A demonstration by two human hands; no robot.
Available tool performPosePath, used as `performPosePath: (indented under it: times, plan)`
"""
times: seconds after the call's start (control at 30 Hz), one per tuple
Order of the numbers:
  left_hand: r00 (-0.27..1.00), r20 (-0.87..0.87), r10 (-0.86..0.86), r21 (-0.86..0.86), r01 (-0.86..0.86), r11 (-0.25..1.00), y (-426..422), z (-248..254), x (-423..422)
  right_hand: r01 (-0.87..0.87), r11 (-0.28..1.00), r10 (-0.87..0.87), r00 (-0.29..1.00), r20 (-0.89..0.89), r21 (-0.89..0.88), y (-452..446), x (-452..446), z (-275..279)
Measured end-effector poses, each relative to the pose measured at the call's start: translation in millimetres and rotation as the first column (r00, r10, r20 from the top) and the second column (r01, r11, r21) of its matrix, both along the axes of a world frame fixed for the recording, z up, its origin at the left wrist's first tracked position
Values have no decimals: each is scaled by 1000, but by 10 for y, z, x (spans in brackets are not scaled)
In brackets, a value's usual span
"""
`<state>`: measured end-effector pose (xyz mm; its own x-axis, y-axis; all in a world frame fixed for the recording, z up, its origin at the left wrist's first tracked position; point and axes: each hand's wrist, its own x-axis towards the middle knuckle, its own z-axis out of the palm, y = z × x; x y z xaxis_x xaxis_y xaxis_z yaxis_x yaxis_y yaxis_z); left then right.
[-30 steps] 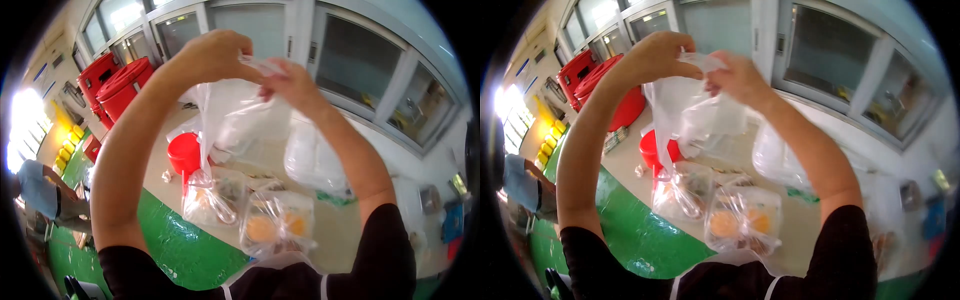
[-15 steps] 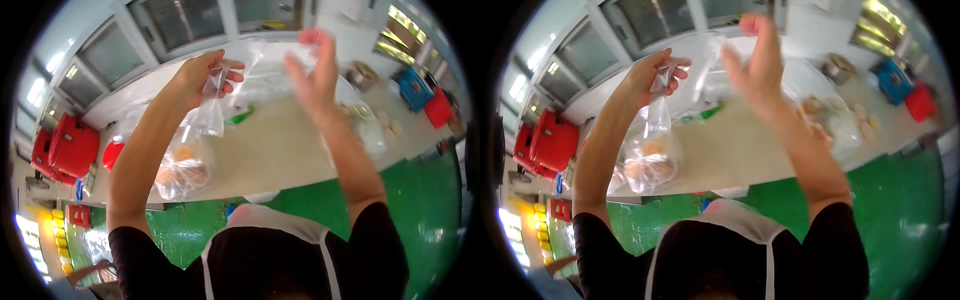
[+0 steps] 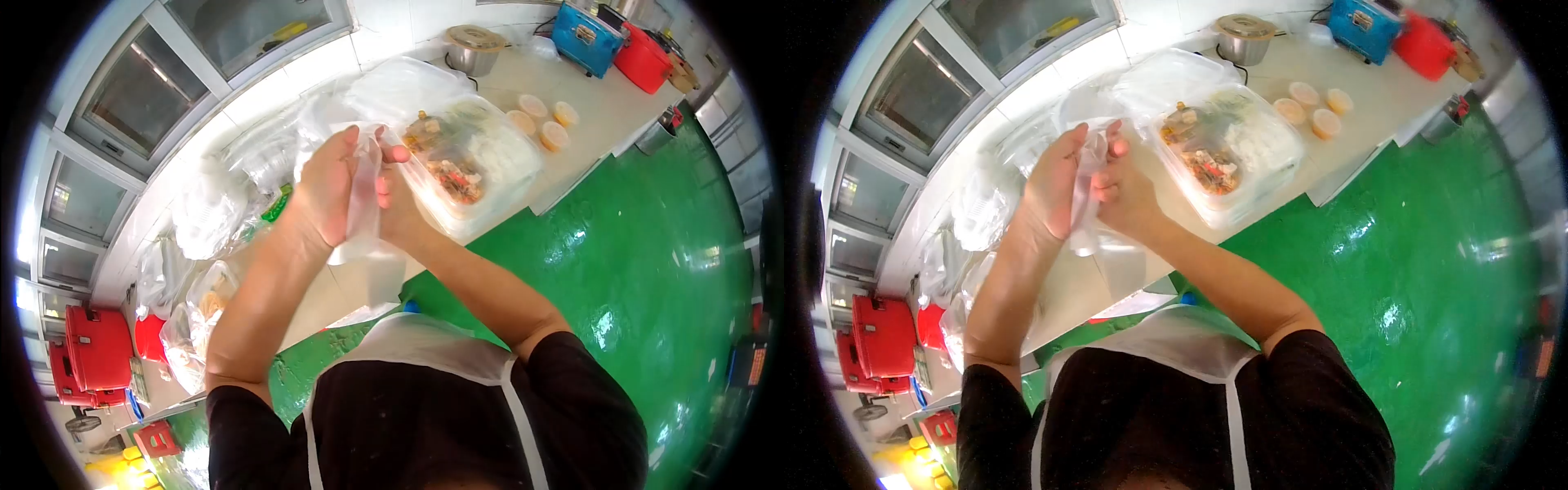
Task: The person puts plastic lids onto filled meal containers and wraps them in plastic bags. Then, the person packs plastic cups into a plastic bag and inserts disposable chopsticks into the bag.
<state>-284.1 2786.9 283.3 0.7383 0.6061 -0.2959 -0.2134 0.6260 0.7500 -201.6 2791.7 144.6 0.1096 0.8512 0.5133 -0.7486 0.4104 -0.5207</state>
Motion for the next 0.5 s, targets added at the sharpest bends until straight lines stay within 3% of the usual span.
performPosePath:
  times: [0.07,0.1,0.17,0.2,0.23,0.27,0.3,0.37,0.4,0.47,0.5]
  plan:
    - [993,109,46,-21,-44,999,68,-157,24,-19,996,10,995,-101,-89,49,35,20]
    - [982,173,73,-28,-69,997,83,-209,61,-109,955,46,973,-227,-275,-33,159,-2]
    - [974,182,133,-68,-122,990,66,-310,146,-9,752,-91,989,-118,-659,16,347,148]
    - [968,187,166,-87,-152,985,83,-352,148,259,717,-140,963,230,-647,51,412,266]
    - [967,205,149,-22,-148,989,146,-401,108,515,642,-166,816,553,-568,87,478,384]
    - [966,173,190,-36,-187,982,211,-405,63,672,700,-191,502,843,-242,34,545,378]
    - [963,144,229,-50,-224,973,272,-388,20,666,735,-256,96,962,130,33,607,402]
    - [954,116,277,-98,-266,959,359,-432,-59,534,835,-176,34,984,131,23,720,565]
    - [939,198,281,-170,-250,953,386,-422,-120,468,874,-146,1,989,129,33,781,612]
    - [877,366,311,-284,-213,935,436,-337,-229,366,919,63,234,970,-148,203,915,556]
    - [818,399,413,-261,-330,907,418,-320,-273,292,909,200,324,925,-299,286,972,596]
